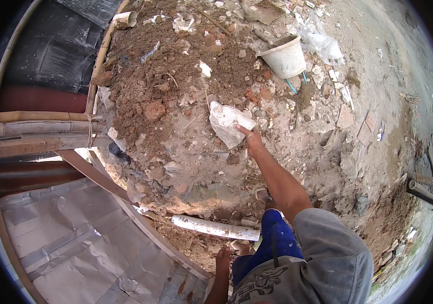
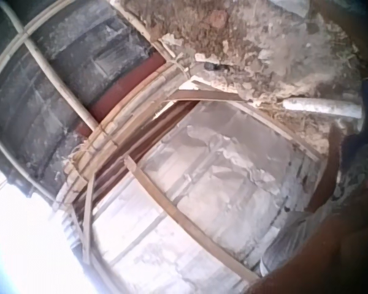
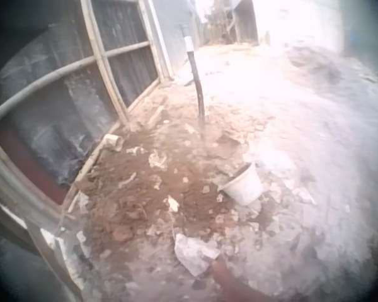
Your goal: The person repairs a sewage pipe by placing stones around it and applying cement mixture using a trowel.
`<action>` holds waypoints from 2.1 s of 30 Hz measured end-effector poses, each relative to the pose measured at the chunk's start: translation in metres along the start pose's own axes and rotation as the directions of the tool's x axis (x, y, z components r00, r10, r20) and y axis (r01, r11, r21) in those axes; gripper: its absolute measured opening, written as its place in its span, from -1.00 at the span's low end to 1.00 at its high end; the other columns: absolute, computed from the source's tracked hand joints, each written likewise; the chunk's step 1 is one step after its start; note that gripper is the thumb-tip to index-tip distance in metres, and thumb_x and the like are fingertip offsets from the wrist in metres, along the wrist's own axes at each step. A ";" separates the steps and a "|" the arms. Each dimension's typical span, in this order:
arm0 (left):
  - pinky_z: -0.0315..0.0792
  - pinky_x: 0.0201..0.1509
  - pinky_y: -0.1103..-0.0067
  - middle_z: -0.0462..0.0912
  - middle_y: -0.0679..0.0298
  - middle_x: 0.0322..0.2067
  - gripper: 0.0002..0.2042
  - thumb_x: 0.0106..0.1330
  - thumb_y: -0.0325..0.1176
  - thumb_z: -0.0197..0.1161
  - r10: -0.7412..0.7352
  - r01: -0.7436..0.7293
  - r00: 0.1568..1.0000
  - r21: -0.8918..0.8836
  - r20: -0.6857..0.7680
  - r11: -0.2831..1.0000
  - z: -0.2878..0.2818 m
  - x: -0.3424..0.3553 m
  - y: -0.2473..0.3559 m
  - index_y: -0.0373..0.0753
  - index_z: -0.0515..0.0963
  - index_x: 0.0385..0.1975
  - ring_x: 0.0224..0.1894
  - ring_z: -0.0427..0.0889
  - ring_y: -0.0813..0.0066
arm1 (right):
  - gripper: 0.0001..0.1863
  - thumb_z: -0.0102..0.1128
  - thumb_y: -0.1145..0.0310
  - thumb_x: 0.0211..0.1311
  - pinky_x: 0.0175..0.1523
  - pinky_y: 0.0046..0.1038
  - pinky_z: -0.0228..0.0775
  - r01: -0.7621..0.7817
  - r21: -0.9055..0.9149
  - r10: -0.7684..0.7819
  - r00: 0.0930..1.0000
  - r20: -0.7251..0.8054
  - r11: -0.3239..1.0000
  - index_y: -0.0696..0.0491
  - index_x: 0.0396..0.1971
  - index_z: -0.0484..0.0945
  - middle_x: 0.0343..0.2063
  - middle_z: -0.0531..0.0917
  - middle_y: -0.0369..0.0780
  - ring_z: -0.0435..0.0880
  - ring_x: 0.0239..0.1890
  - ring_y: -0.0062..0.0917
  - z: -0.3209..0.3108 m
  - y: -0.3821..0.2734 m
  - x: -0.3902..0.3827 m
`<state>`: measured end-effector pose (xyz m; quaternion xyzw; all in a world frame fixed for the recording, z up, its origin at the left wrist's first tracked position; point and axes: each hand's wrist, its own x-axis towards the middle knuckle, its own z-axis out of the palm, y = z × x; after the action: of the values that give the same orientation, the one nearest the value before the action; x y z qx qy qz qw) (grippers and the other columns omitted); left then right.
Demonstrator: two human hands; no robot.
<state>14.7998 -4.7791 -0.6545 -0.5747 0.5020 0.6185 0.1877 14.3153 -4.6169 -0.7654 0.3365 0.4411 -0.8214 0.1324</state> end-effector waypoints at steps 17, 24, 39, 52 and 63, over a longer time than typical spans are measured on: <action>0.36 -0.36 0.65 0.52 0.43 -0.35 -0.55 0.28 -0.29 0.24 -0.215 0.204 0.948 -0.069 -0.236 0.976 -0.051 -0.026 -0.045 -0.27 0.45 0.16 -0.37 0.46 0.66 | -0.08 0.19 -0.16 0.24 0.33 -0.09 0.24 -0.133 0.311 0.020 0.940 0.341 0.941 0.26 0.31 0.10 0.30 0.24 0.00 0.26 0.34 -0.14 0.149 -0.129 0.093; 0.36 -0.39 0.65 0.53 0.41 -0.36 -0.65 0.35 -0.23 0.21 -0.132 0.104 0.963 -0.127 -0.233 0.986 -0.059 -0.030 -0.092 -0.28 0.50 0.05 -0.36 0.48 0.65 | -0.45 0.09 0.16 0.36 0.01 -0.35 0.52 -0.054 -0.329 0.074 0.996 0.048 0.943 0.16 0.23 0.32 0.11 0.47 -0.09 0.56 0.01 -0.34 0.197 -0.087 0.166; 0.41 -0.26 0.64 0.54 0.37 -0.28 -0.70 0.41 -0.26 0.07 -0.044 0.043 0.974 -0.008 -0.222 0.999 -0.045 -0.040 -0.135 -0.21 0.47 0.06 -0.27 0.54 0.59 | -0.68 0.26 0.19 0.25 -0.06 -0.18 0.44 -0.189 0.116 0.203 0.970 -0.132 0.975 -0.09 -0.04 0.47 -0.15 0.54 -0.19 0.52 -0.13 -0.31 0.244 -0.112 0.213; 0.39 -0.18 0.67 0.56 0.38 -0.16 -0.64 0.39 -0.20 0.19 -0.157 0.167 0.971 0.043 -0.178 0.985 -0.039 -0.017 -0.113 -0.26 0.48 0.09 -0.18 0.51 0.65 | -0.62 0.04 0.56 0.36 0.26 -0.29 0.52 0.024 0.036 -0.039 0.862 0.506 0.999 0.39 0.11 0.26 0.07 0.46 0.05 0.56 0.07 -0.20 0.065 -0.052 0.144; 0.32 0.27 0.51 0.57 0.11 0.09 -0.53 0.39 -0.16 0.14 -0.254 0.270 0.955 0.098 -0.151 0.958 -0.034 0.017 -0.161 -0.37 0.44 0.16 0.16 0.52 0.36 | -0.64 0.22 0.54 0.25 -0.07 -0.47 0.60 -0.567 -0.556 0.638 0.765 -0.084 0.607 0.24 0.02 0.38 -0.21 0.62 -0.15 0.67 -0.18 -0.50 -0.175 0.177 -0.175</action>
<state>14.9429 -4.7451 -0.7292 -0.6653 0.4684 0.5167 0.2665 14.6120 -4.5907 -0.8278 0.3612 0.5094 -0.5838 0.5190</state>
